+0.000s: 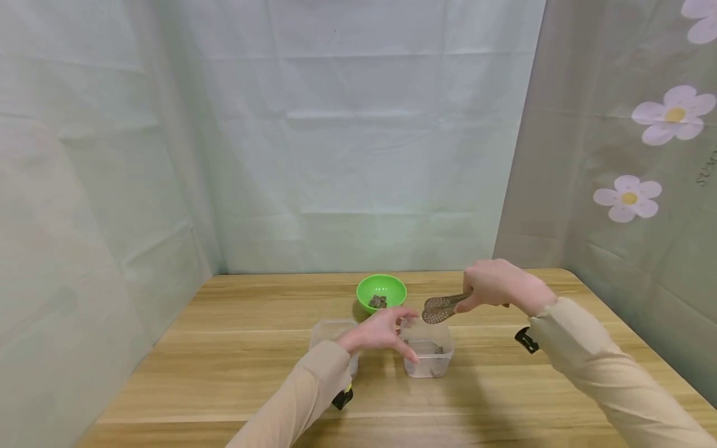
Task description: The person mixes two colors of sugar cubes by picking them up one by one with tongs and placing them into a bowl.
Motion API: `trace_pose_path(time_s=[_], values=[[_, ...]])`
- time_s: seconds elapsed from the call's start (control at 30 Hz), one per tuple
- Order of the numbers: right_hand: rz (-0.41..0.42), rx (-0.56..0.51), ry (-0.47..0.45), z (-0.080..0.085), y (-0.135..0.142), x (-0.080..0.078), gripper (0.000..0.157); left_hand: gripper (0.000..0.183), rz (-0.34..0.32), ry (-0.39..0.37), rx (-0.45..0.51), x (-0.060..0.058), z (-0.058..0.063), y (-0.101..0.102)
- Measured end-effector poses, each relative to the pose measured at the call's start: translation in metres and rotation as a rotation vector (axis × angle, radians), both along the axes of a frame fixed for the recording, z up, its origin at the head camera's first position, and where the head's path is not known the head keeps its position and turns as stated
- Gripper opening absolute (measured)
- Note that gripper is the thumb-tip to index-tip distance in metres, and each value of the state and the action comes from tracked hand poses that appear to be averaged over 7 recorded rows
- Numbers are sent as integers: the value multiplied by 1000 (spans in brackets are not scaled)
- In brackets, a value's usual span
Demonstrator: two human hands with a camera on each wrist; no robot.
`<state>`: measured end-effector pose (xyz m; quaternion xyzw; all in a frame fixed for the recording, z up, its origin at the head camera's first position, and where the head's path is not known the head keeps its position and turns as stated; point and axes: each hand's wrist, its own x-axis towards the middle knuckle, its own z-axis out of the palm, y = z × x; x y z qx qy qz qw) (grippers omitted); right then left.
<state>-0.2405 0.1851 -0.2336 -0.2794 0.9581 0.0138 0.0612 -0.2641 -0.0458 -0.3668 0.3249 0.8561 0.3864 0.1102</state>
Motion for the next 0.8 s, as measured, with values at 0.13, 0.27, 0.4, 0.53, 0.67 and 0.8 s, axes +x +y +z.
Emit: trace_pose_path(time_s=[0.13,0.27,0.4,0.53,0.67,0.8], values=[[36,6,1,-10,-7,2,35,87,0,-13,8,-1,-1,0],[63,8,16,-24,-15,2,37,86,-4,-28,18,-1,-2,0],[94,24,32,-37,-23,2,39,85,-6,-22,17,-1,-2,0],[112,54,51,-46,-31,-1,41,84,-8,-33,22,-1,-1,-1],[109,75,46,-53,-38,-3,46,84,-11,-37,19,-1,-1,-1],[99,86,19,-57,-44,-4,45,85,-16,-31,17,-1,0,-1]])
